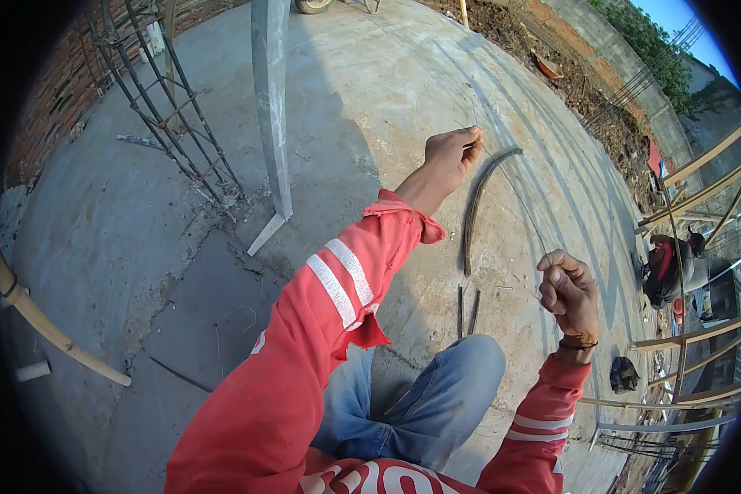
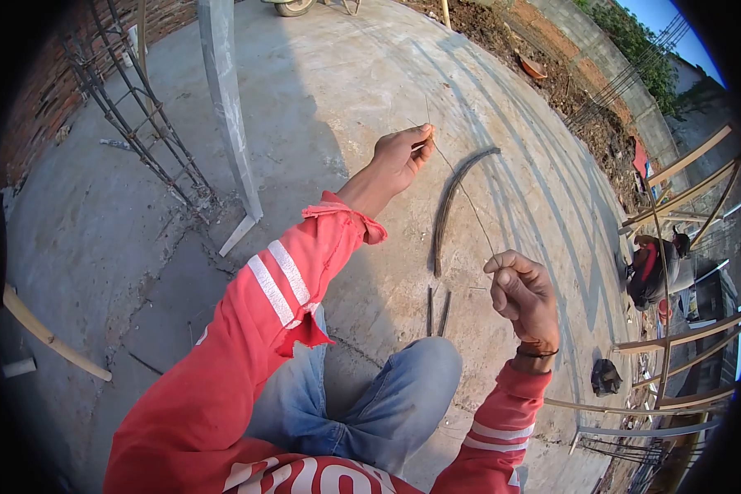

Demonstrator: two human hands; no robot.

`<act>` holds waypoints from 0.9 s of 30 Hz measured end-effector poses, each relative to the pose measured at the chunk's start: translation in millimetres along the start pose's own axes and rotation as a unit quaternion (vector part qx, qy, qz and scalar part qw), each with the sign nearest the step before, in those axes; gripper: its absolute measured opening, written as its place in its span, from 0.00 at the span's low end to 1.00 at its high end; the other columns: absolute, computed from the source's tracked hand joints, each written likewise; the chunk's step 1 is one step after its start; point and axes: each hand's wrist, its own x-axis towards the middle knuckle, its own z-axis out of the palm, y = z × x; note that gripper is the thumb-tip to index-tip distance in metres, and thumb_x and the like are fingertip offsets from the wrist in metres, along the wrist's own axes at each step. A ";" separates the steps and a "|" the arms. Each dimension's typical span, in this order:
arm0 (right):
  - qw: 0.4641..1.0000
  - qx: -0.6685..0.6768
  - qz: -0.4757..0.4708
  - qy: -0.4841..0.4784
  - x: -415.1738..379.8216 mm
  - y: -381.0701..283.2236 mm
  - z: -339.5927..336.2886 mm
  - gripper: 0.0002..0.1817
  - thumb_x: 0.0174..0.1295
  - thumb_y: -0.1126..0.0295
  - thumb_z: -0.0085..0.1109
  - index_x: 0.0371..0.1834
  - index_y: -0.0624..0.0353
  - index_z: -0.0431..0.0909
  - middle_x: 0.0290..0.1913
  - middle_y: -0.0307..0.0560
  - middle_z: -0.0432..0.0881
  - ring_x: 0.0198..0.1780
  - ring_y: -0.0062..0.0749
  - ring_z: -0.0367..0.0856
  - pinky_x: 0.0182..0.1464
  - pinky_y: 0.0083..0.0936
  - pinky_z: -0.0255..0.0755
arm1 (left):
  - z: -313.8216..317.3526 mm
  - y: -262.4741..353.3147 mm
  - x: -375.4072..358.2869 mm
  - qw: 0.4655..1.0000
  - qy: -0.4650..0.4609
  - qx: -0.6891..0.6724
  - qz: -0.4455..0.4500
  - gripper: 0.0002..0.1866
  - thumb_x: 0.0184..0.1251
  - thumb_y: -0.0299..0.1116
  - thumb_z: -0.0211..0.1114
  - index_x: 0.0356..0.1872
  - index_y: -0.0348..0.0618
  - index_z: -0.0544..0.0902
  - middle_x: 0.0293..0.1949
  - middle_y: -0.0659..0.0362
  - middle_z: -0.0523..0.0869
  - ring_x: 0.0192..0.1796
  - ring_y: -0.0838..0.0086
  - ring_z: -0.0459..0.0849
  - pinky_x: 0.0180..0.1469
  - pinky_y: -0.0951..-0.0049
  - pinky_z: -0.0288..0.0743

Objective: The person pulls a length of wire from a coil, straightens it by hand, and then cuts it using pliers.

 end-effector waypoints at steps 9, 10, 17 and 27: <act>0.923 -0.221 0.038 0.314 21.4 67.8 -27.5 0.08 0.63 0.68 0.59 0.34 0.61 0.83 0.20 0.35 0.75 0.17 0.13 0.64 0.18 0.17 0.55 | 7.1 10.7 -7.6 0.996 -0.013 0.053 0.069 0.05 0.64 0.23 0.65 0.38 0.30 0.81 0.32 0.56 0.82 0.31 0.76 0.80 0.33 0.83 0.78; 0.909 -0.307 0.042 0.280 22.5 72.4 -24.7 0.08 0.62 0.69 0.59 0.32 0.62 0.83 0.19 0.36 0.76 0.17 0.15 0.66 0.19 0.19 0.58 | 8.0 7.9 -9.4 0.992 -0.019 0.093 0.077 0.06 0.64 0.23 0.65 0.37 0.30 0.82 0.31 0.57 0.83 0.30 0.76 0.80 0.33 0.83 0.78; 0.992 0.022 0.061 -0.106 -7.1 18.0 -3.1 0.13 0.66 0.66 0.58 0.35 0.67 0.80 0.16 0.36 0.70 0.15 0.13 0.60 0.15 0.15 0.50 | 6.3 1.4 -8.1 0.999 0.008 0.049 0.014 0.05 0.63 0.22 0.65 0.37 0.31 0.82 0.33 0.56 0.83 0.31 0.76 0.80 0.33 0.84 0.78; 0.854 -0.347 0.006 0.387 18.5 48.0 -37.1 0.09 0.65 0.67 0.55 0.36 0.62 0.81 0.18 0.37 0.77 0.16 0.17 0.63 0.22 0.22 0.57 | 12.6 20.1 -12.7 0.990 -0.115 -0.033 0.072 0.05 0.66 0.25 0.63 0.40 0.34 0.81 0.35 0.57 0.83 0.35 0.76 0.81 0.37 0.82 0.79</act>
